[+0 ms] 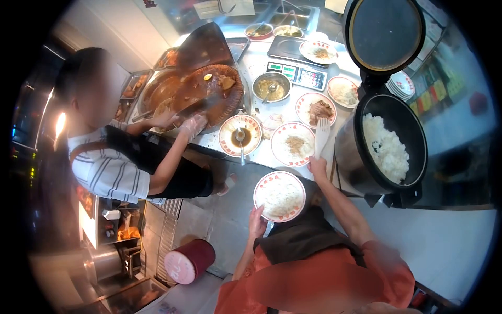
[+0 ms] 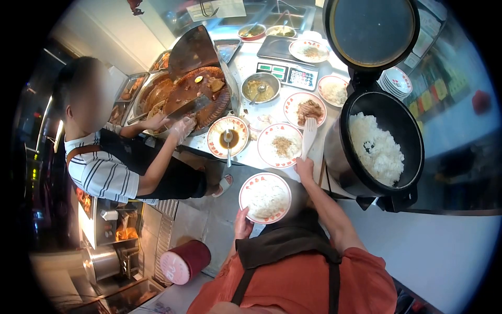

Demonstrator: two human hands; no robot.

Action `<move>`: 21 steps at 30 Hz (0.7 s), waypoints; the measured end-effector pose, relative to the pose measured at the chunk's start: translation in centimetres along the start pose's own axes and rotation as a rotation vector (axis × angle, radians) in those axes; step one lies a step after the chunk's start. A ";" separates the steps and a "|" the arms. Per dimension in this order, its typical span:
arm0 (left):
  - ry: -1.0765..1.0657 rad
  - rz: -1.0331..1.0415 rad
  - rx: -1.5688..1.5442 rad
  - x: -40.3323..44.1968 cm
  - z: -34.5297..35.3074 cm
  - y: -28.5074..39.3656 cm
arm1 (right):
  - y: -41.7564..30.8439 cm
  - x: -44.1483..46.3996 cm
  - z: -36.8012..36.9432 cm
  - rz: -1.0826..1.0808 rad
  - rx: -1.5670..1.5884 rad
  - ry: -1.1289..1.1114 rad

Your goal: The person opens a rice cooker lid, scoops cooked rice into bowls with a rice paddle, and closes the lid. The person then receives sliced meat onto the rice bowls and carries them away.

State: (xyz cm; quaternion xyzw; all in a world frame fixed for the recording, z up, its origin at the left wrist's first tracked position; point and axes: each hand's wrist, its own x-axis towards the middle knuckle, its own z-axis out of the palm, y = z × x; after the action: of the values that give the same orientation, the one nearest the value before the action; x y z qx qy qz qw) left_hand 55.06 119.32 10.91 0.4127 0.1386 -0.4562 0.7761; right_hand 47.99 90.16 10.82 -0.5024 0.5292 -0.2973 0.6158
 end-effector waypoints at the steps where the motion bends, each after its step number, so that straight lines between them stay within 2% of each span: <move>1: 0.003 0.000 0.002 0.3 0.1 -0.3 | -0.3 0.5 0.5 0.005 -0.024 -0.018; 9: -0.112 -0.031 0.047 1.9 3.5 -2.0 | -2.0 5.4 3.3 0.008 -0.186 -0.089; 13: -0.173 -0.048 0.027 3.4 5.5 -3.6 | -2.9 7.8 3.4 -0.086 -0.287 -0.171; 19: -0.241 -0.076 0.058 6.4 7.7 -5.7 | -8.8 3.6 0.1 -0.148 -0.425 -0.199; 21: -0.254 -0.083 0.059 7.4 8.6 -6.4 | -10.8 -0.3 -1.9 -0.237 -0.266 -0.225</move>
State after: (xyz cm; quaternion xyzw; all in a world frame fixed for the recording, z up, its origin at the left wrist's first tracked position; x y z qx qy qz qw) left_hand 52.47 106.77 8.59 0.3683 0.0424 -0.5403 0.7554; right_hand 47.87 86.38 21.14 -0.6681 0.4287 -0.2372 0.5600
